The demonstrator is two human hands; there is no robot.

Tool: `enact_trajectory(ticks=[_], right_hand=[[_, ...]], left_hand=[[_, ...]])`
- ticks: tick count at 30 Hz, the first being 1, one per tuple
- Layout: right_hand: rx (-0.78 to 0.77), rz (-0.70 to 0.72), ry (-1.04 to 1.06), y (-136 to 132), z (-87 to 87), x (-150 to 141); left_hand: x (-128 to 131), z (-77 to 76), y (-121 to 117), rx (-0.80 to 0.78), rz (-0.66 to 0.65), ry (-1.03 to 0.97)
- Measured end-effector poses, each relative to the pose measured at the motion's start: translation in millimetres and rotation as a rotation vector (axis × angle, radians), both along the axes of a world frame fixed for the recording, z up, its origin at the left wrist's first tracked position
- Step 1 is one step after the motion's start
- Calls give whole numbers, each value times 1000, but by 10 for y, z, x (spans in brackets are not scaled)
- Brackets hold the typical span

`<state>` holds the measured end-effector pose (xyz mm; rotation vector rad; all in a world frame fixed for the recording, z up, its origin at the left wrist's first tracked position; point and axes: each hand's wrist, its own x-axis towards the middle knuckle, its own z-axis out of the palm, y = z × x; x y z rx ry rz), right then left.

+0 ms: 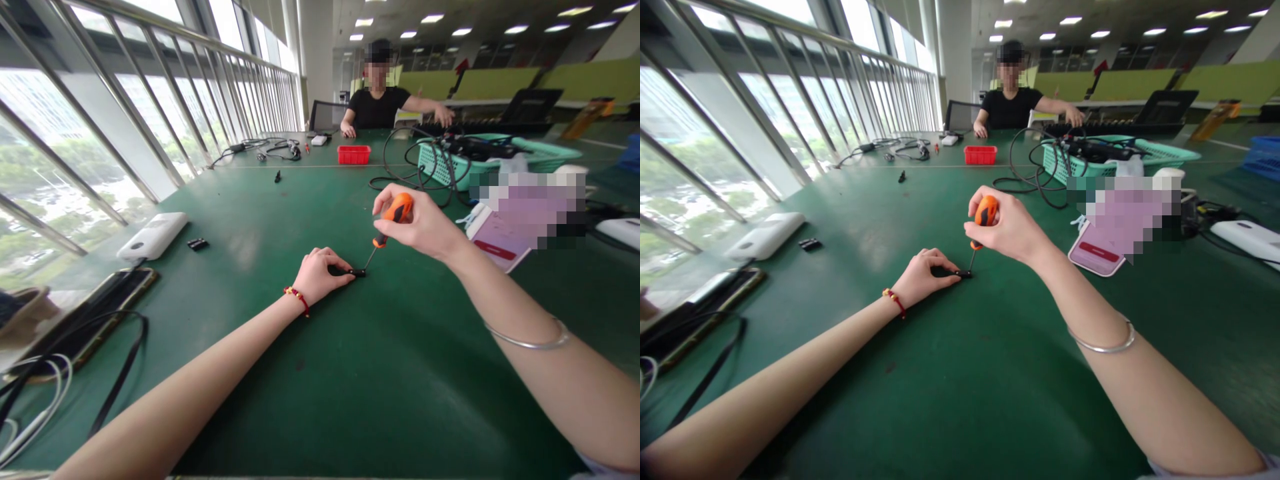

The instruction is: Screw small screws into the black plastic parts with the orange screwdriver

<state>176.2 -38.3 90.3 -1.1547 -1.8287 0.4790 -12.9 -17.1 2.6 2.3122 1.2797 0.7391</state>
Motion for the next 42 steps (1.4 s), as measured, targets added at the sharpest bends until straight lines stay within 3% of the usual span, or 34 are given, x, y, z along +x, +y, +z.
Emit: enact_trajectory(ticks=[5,11,18,25,36,42], right_hand=[[26,-112,-11,2,-17,-21],[-21,68,25,19,-9,4],[56,-134,-45,-33,-8,-61],[-15,-28,-58,-27,44,-12],[106,-170,12,-49,10,-77],[99,-101,-7,-98,-10,-168]], left_hand=[[-4,-2,2,12,-9,2],[0,7,-6,3,0,4],[-7,-2,-2,14,-3,2],[-8,-10,-3,15,-7,10],[-2,-1,-11,25,-3,24],[-1,1,-15,30,5,23]])
